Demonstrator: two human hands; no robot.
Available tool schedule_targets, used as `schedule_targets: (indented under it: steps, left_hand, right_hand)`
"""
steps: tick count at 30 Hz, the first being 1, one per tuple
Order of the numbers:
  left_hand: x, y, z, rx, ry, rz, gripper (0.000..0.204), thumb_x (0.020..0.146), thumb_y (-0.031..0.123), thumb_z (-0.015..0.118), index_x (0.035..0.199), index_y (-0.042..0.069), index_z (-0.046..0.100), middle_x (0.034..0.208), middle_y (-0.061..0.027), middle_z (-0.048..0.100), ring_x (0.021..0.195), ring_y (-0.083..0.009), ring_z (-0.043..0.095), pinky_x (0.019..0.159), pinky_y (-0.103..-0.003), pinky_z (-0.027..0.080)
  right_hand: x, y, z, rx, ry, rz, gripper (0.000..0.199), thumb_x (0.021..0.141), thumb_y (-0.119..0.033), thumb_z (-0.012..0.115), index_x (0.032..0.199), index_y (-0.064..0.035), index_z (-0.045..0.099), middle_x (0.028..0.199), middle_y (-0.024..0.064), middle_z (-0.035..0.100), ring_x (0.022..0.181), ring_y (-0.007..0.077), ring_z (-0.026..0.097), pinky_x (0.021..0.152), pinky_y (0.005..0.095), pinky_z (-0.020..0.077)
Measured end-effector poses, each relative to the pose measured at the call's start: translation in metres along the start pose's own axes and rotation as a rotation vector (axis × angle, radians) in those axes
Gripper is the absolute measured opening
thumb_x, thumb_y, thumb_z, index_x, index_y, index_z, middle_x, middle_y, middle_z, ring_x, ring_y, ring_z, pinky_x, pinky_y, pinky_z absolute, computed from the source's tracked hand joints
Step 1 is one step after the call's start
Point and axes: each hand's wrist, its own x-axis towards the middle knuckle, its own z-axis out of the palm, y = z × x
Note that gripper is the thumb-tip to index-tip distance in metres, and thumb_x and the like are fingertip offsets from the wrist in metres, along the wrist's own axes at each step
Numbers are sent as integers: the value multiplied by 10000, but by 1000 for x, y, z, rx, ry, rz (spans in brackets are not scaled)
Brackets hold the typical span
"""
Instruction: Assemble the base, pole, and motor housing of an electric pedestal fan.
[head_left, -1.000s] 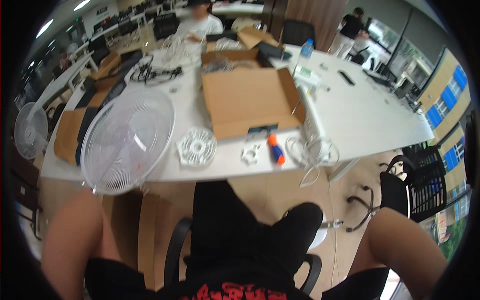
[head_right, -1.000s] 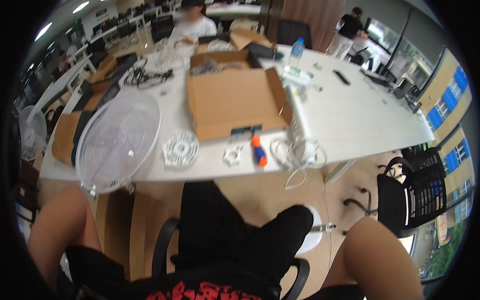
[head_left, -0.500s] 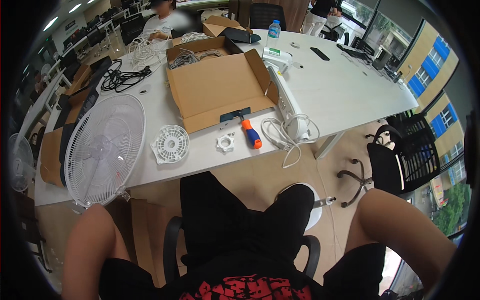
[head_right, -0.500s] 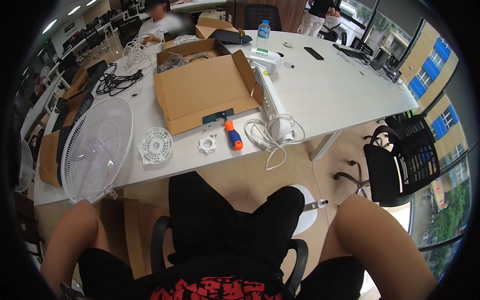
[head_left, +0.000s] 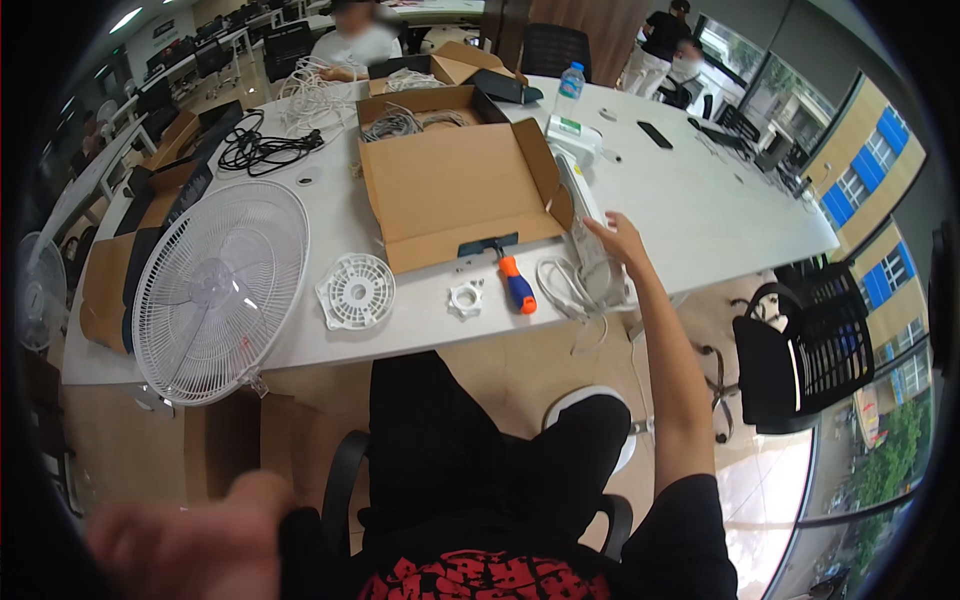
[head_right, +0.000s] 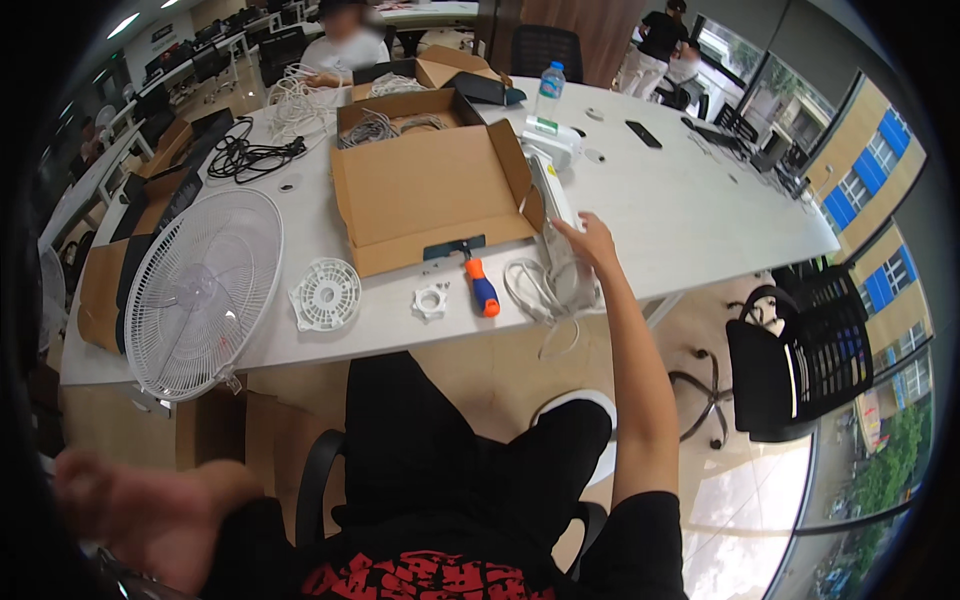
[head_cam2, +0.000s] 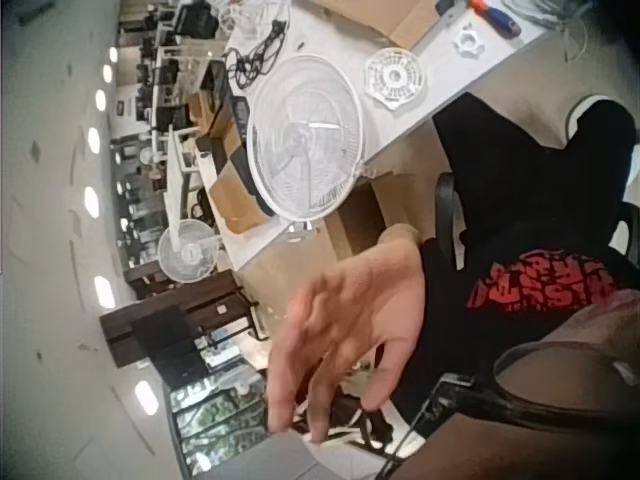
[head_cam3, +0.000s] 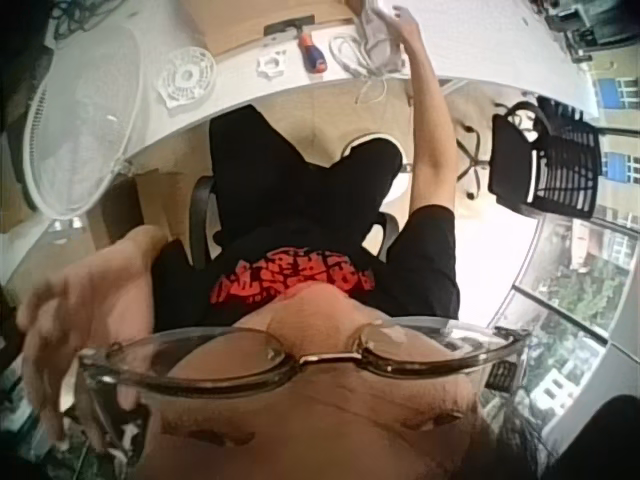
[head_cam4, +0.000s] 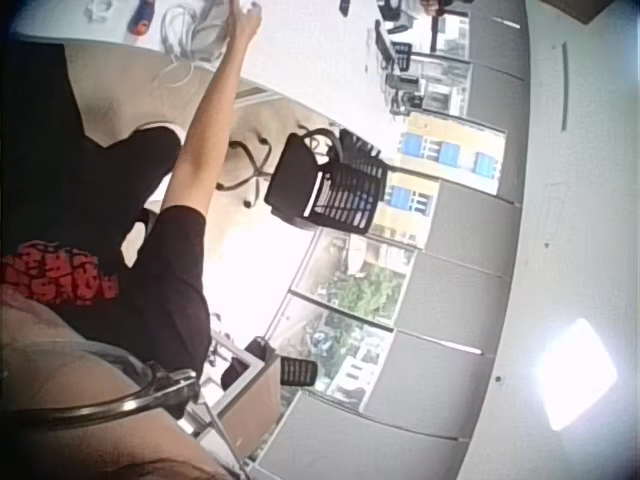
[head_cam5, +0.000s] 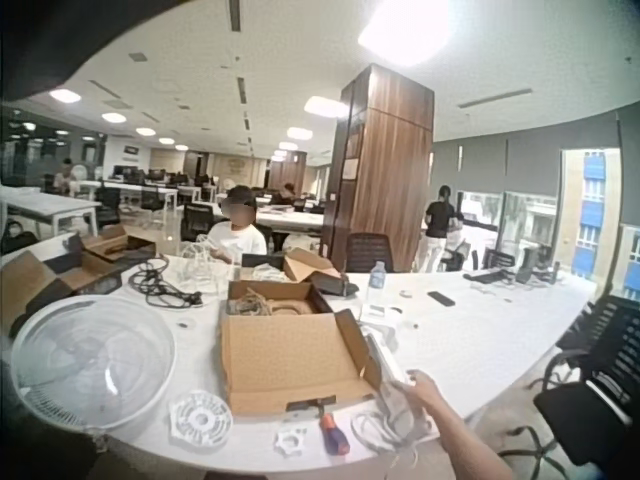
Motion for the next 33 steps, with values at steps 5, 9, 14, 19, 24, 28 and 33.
schedule_targets:
  steps: [5,9,14,19,24,28,33]
  left_hand:
    - [-140,15,-51,401,-273,-866,516,1012,389,628,1403,83,489,1354,-241,554,1253,-389,571,1061,-544,484]
    - [-194,62,-35,453,-335,-1429,498,880,114,739,1327,0,550,1308,-197,619,1244,-324,599,1100,-431,459]
    - [-209,76,-15,327,-561,-1388,495,864,117,823,1307,51,611,1293,-163,659,1187,-333,659,1018,-437,516]
    - [-203,70,-25,354,-710,-1232,460,872,114,810,1294,77,633,1300,-135,658,1185,-324,658,1011,-446,516]
    - [-207,71,-32,382,-609,-1359,430,872,77,793,1272,50,636,1243,-149,679,1146,-348,672,994,-437,529]
    - [-222,68,-36,426,-610,-1373,367,908,67,752,1255,18,639,1232,-174,683,1143,-366,670,992,-430,534]
    - [-253,65,-36,351,-587,-1526,355,934,59,730,1275,14,644,1240,-159,681,1153,-301,679,994,-384,539]
  right_hand:
    - [32,-13,5,-39,-188,67,1116,680,-634,902,1466,58,518,1262,286,679,1163,371,698,957,451,576]
    - [35,-37,5,60,-341,173,860,731,-483,912,1331,45,593,1123,252,707,955,339,744,815,474,613]
    - [26,-40,-3,400,-487,432,418,844,-323,820,1098,-20,687,951,149,707,764,277,697,691,429,592]
    - [-5,-28,-44,552,-455,389,436,829,-333,822,1098,-10,705,908,129,720,724,247,692,650,402,577]
    - [-50,-21,-93,651,-518,323,502,891,-423,783,1157,-5,699,961,134,747,789,227,740,685,376,610]
    - [-107,-3,-128,671,-473,250,553,911,-474,763,1171,10,695,948,127,752,788,203,747,675,348,611]
    - [-236,27,-155,738,-399,189,629,927,-493,719,1235,53,663,1003,151,761,827,195,742,720,314,596]
